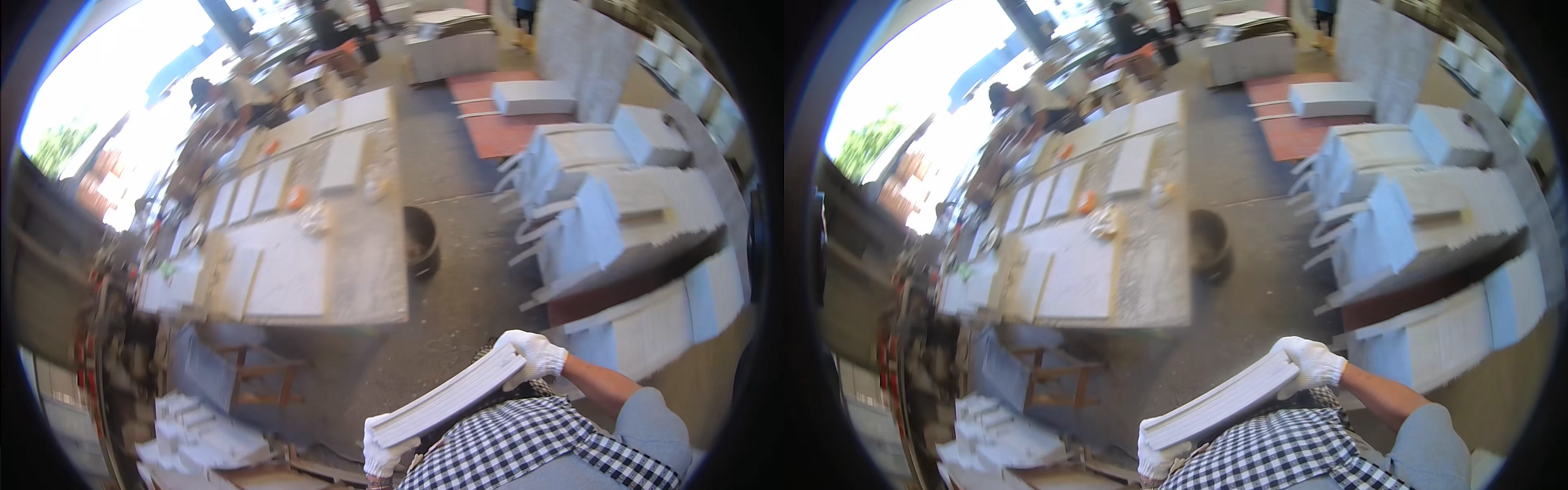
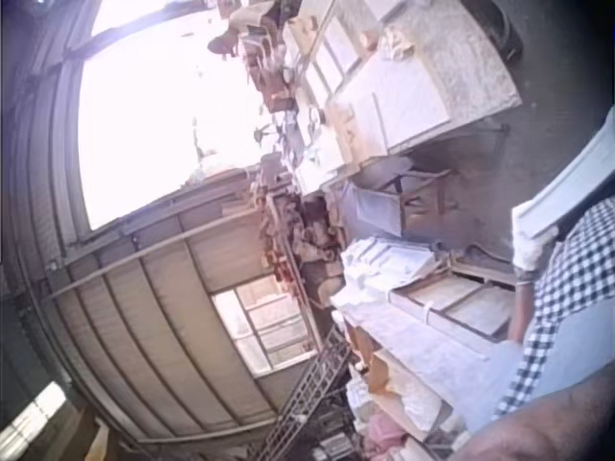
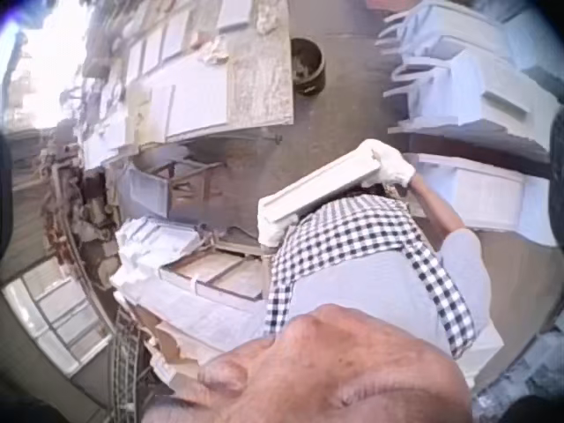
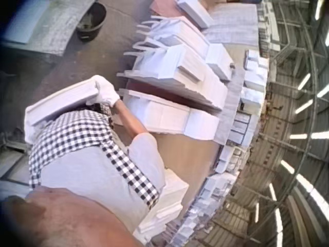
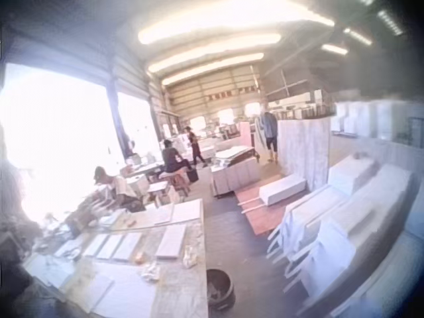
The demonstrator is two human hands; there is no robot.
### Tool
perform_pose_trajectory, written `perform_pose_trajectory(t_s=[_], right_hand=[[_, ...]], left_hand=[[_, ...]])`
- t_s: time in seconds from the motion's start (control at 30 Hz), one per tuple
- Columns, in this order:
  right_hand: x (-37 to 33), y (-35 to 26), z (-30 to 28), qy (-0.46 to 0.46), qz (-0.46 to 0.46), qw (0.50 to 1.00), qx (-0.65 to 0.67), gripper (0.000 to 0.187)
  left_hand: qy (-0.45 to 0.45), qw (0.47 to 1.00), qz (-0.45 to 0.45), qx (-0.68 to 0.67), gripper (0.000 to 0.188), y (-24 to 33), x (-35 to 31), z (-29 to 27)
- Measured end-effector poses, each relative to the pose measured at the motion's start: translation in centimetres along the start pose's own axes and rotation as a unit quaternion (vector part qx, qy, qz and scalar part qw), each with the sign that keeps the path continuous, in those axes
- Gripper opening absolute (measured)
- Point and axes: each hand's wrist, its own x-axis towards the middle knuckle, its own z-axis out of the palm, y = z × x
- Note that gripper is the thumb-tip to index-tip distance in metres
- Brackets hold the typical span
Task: The person handles white rectangular tiles at a workbench, wiping surfaces with gloved hands and using a small metal scraper to remove residue. Tiles are turned over and stacked after treatment. A coworker performs similar finishing work across the table.
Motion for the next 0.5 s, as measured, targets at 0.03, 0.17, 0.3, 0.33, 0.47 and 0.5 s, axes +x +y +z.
perform_pose_trajectory(t_s=[0.03,0.17,0.3,0.33,0.47,0.5], right_hand=[[1.8,-1.6,-0.1,-0.028,-0.007,1.000,-0.004,0.079],[8.5,-6.3,0.8,-0.098,-0.067,0.993,-0.009,0.078],[15.6,-8.8,3.2,-0.161,-0.120,0.978,-0.053,0.078],[17.2,-9.1,3.7,-0.172,-0.118,0.977,-0.046,0.078],[23.6,-10.8,5.0,-0.192,-0.121,0.972,-0.064,0.078],[25.3,-11.5,5.0,-0.197,-0.119,0.970,-0.076,0.078]], left_hand=[[0.048,0.996,-0.035,-0.060,0.085,-0.9,-1.5,-0.6],[0.149,0.982,-0.090,-0.074,0.085,-3.7,-4.0,-2.6],[0.215,0.960,-0.105,-0.148,0.086,-4.7,-4.5,-5.1],[0.223,0.960,-0.099,-0.137,0.087,-4.8,-4.1,-5.6],[0.235,0.966,-0.098,-0.048,0.087,-4.8,-0.6,-8.9],[0.240,0.962,-0.123,-0.048,0.087,-4.5,0.6,-9.9]])
